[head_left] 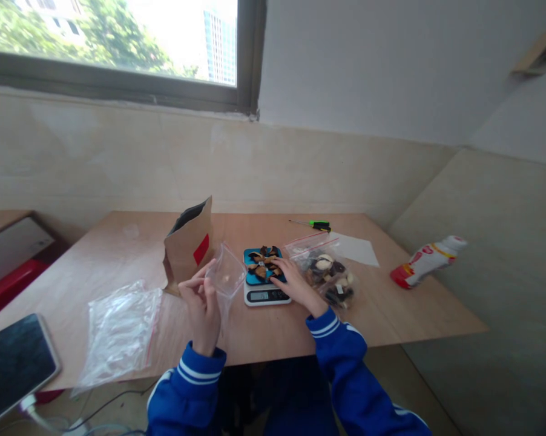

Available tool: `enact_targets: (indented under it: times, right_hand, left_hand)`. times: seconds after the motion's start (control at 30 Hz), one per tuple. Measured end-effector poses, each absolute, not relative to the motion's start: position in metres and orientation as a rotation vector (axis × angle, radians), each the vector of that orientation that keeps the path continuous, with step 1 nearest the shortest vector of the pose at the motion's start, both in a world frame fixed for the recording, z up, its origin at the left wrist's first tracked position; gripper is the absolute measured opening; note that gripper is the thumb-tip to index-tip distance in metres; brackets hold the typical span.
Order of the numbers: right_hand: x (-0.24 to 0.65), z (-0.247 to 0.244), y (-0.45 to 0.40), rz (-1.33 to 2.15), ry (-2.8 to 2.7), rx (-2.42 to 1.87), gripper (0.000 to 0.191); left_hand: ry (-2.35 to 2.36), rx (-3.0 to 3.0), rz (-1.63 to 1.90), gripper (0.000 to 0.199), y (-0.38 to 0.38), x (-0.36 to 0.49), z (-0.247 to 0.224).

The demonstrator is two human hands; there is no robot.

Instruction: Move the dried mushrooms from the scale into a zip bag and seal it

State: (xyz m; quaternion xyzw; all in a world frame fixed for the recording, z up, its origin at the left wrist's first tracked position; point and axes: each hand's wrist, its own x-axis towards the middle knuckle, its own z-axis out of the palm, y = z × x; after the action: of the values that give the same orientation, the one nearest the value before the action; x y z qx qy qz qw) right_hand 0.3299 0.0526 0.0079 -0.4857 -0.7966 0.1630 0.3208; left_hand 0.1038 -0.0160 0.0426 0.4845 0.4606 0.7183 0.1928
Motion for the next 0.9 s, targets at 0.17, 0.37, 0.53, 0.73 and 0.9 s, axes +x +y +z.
enact_targets:
  times: [0.17, 0.37, 0.53, 0.73, 0.9]
  right_hand:
    - [0.332, 0.003, 0.058, 0.437, -2.089, -1.245, 0.02]
    - [0.332, 0.011, 0.058, 0.466, -1.95, -1.252, 0.012]
    - [0.323, 0.029, 0.055, 0.476, -1.717, -1.306, 0.018]
    - [0.278, 0.079, 0.04, 1.041, -1.376, -1.166, 0.036]
    - [0.245, 0.109, 0.022, 0.912, -1.73, -1.269, 0.028]
  left_hand:
    - [1.336, 1.285, 1.976, 0.012, -0.008, 0.109, 0.034]
    - [1.308, 1.246, 1.961, 0.015, -0.005, 0.114, 0.025]
    - [1.293, 1.281, 1.955, 0.014, -0.004, 0.118, 0.023]
    - [1.242, 1.476, 1.945, 0.01, -0.006, 0.125, 0.024]
    - [1.25, 1.537, 1.971, 0.009, -0.008, 0.129, 0.021]
